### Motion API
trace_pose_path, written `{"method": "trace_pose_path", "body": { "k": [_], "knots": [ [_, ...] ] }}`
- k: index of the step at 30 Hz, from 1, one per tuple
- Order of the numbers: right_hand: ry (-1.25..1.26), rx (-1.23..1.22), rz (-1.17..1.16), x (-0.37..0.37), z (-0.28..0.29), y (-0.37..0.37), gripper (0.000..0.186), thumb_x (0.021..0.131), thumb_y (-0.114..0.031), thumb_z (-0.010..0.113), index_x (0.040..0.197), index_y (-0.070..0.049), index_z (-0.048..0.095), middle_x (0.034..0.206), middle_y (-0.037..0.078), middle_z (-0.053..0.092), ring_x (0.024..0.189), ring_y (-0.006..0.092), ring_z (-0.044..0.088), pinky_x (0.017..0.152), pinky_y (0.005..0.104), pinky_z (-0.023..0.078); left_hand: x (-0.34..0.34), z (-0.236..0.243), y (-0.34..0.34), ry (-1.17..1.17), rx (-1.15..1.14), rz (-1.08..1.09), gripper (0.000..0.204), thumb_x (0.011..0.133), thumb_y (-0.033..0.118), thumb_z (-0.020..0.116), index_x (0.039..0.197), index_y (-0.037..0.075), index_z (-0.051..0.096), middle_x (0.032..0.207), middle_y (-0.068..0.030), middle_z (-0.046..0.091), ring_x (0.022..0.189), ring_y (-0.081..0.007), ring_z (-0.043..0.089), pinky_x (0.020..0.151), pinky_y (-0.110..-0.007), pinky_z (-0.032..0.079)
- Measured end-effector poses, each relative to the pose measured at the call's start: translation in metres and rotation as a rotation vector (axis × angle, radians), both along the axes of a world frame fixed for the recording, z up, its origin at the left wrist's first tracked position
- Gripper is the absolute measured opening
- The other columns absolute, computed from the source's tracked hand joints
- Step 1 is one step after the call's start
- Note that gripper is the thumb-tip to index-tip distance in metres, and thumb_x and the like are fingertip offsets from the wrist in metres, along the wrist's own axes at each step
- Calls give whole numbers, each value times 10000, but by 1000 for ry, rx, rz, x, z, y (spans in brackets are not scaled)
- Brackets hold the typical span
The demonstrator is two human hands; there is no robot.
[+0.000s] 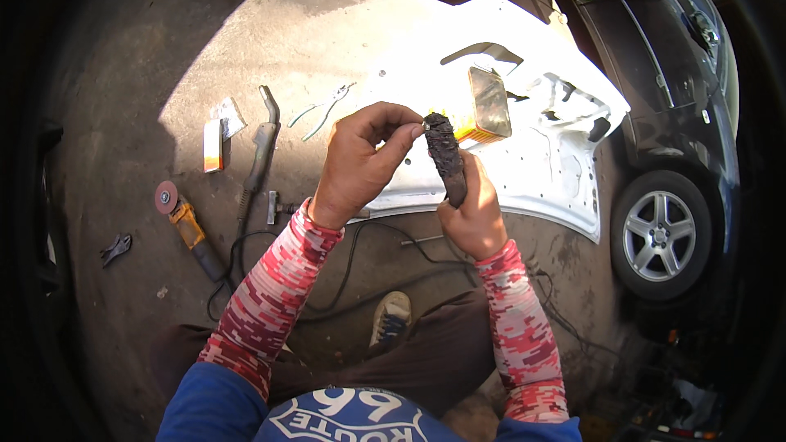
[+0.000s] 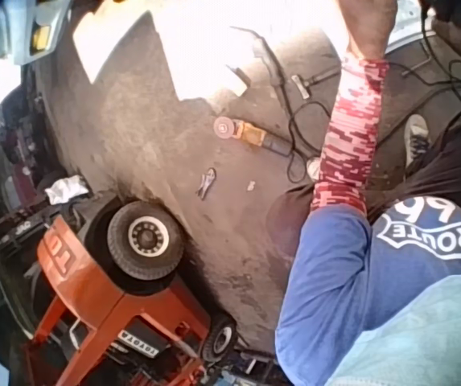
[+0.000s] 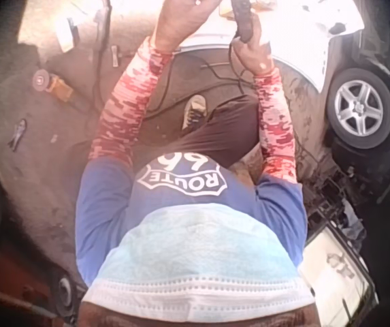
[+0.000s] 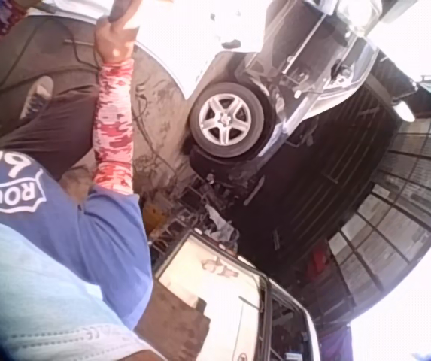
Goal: The person works on a white car bumper lying on the floor. They use a hammer to tap a spot, then retrieve and plug in an angle grinder to grind the same area. They also remove a small plastic piece from the bumper and handle a welding electrode.
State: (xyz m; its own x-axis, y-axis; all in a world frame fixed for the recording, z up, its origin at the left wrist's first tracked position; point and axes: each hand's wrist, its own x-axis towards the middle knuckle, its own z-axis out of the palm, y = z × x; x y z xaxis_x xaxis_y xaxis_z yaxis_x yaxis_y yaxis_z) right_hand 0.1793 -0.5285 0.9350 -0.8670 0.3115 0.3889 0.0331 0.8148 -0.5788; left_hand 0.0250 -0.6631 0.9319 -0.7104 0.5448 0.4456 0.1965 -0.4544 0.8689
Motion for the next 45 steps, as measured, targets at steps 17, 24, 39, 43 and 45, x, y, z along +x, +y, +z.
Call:
{"method": "trace_pose_path", "body": {
  "k": [17, 24, 39, 43, 45],
  "knots": [
    [-119, -50, -16, 4, 2, -5, 565, 691, 53, 572, 1254, 39, 535, 1040, 208, 601, 928, 379, 612, 882, 406, 503, 3, -13, -1, -32, 25, -30, 138, 981, 56, 657, 1066, -45, 696, 860, -39, 707, 745, -64, 633, 640, -229, 518],
    [-101, -31, -32, 3, 0, -6, 581, 687, 50, 581, 1266, 51, 530, 1024, 209, 609, 931, 376, 621, 886, 411, 506, 0, -16, -4, -8, 18, -12, 149, 960, 55, 663, 1053, -53, 705, 879, -85, 734, 783, -100, 673, 681, -254, 541],
    [-355, -376, -155, 11, -28, 29, 425, 812, -73, 650, 1210, 27, 541, 956, 103, 611, 841, 210, 587, 780, 343, 503, -9, -49, 6, 20, -2, 281, 319, 943, 131, 653, 1210, -40, 614, 924, -108, 695, 768, -146, 633, 677, -296, 530],
    [-533, -626, -254, 6, -63, 58, 374, 879, -168, 651, 1188, 4, 529, 941, 51, 591, 822, 139, 555, 746, 284, 483, -47, -113, 5, -132, -164, 544, 311, 944, 135, 624, 1193, -52, 621, 926, -139, 679, 788, -175, 629, 727, -328, 529],
    [-598, -717, -265, 0, -85, 72, 342, 882, -208, 643, 1132, -4, 528, 889, 37, 552, 794, 134, 519, 730, 262, 454, -75, -153, -8, -213, -460, 714, 335, 904, 132, 632, 1191, -42, 622, 1054, -209, 658, 1007, -332, 646, 914, -436, 511]
  ]
}}
